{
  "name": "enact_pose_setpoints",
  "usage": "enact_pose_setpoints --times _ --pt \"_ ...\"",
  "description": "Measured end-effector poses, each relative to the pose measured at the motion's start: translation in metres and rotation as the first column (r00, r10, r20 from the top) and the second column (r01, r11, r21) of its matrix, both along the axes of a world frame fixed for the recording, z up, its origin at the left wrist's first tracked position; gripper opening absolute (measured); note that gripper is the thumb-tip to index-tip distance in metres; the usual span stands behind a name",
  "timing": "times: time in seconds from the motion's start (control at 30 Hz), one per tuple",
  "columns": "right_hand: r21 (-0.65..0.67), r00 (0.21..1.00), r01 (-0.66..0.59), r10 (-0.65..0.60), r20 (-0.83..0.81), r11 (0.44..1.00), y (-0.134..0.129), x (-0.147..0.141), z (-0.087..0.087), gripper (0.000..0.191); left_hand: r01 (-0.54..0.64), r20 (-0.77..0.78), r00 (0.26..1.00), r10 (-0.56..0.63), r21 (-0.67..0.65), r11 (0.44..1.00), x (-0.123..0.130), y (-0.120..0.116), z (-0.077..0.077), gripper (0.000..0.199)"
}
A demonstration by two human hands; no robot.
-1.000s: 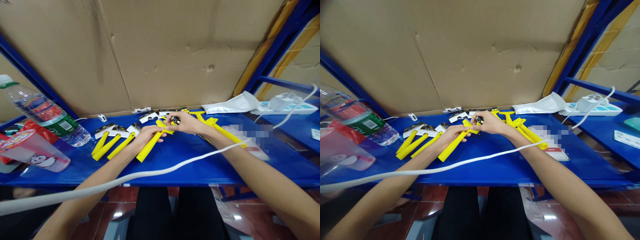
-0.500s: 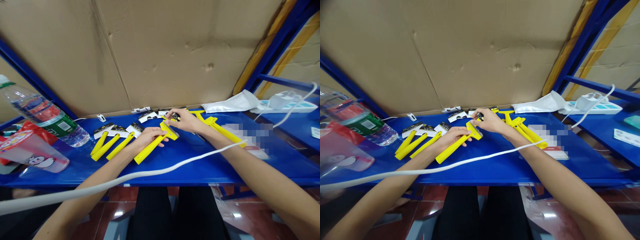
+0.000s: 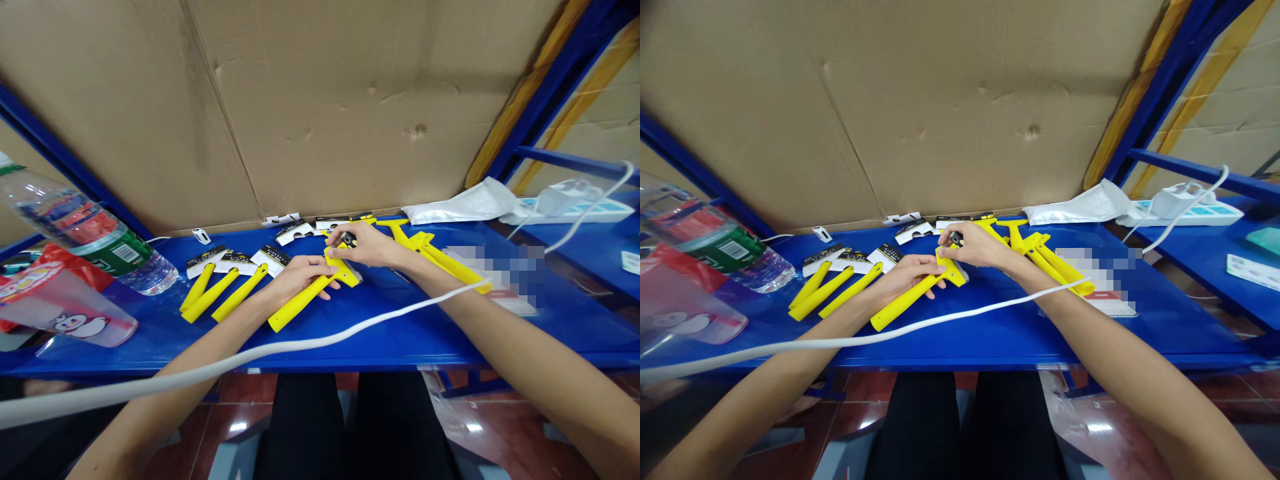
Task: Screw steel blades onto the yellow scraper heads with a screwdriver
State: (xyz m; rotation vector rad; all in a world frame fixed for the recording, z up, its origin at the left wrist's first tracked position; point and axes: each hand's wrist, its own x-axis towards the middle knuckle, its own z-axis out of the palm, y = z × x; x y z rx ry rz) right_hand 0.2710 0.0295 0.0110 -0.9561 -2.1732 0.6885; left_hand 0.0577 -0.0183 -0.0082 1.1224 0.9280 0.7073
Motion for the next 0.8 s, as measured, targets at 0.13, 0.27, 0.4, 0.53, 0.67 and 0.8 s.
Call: enact_pose_setpoints --times 0.13,0.27,0.4,0.53,0.67,0.8 --pt "0.012 1.0 0.0 0.0 0.008 1.0 -0.001 0.0 0.0 0.021 -0.004 -0.002 1.0 0.004 0.005 1.0 0.0 0.0 -0.001 0.014" --pt "0.003 0.999 -0.011 0.011 0.032 1.0 0.0 0.001 0.0 0.023 -0.009 0.0 1.0 0.009 0.008 1.0 -0.001 0.002 -0.001 0.018" --pt "0.009 1.0 -0.016 0.016 0.019 1.0 0.001 0.0 -0.003 0.024 -0.016 0.001 1.0 0.016 0.006 1.0 -0.001 0.002 -0.002 0.016" --pt "-0.112 0.999 0.052 -0.051 0.008 0.992 -0.003 -0.001 -0.002 0.03 -0.014 0.003 1.0 0.014 0.013 1.0 -0.001 0.001 -0.002 0.014" --pt "-0.287 0.994 0.105 -0.1 0.033 0.952 -0.011 -0.002 0.007 0.032 0.0 0.006 1.0 0.0 0.022 1.0 -0.001 0.0 0.0 0.017" --pt "-0.368 0.991 0.132 -0.12 0.056 0.92 -0.015 0.0 0.015 0.032 -0.014 -0.004 1.0 0.014 0.03 0.999 -0.002 0.001 0.002 0.017"
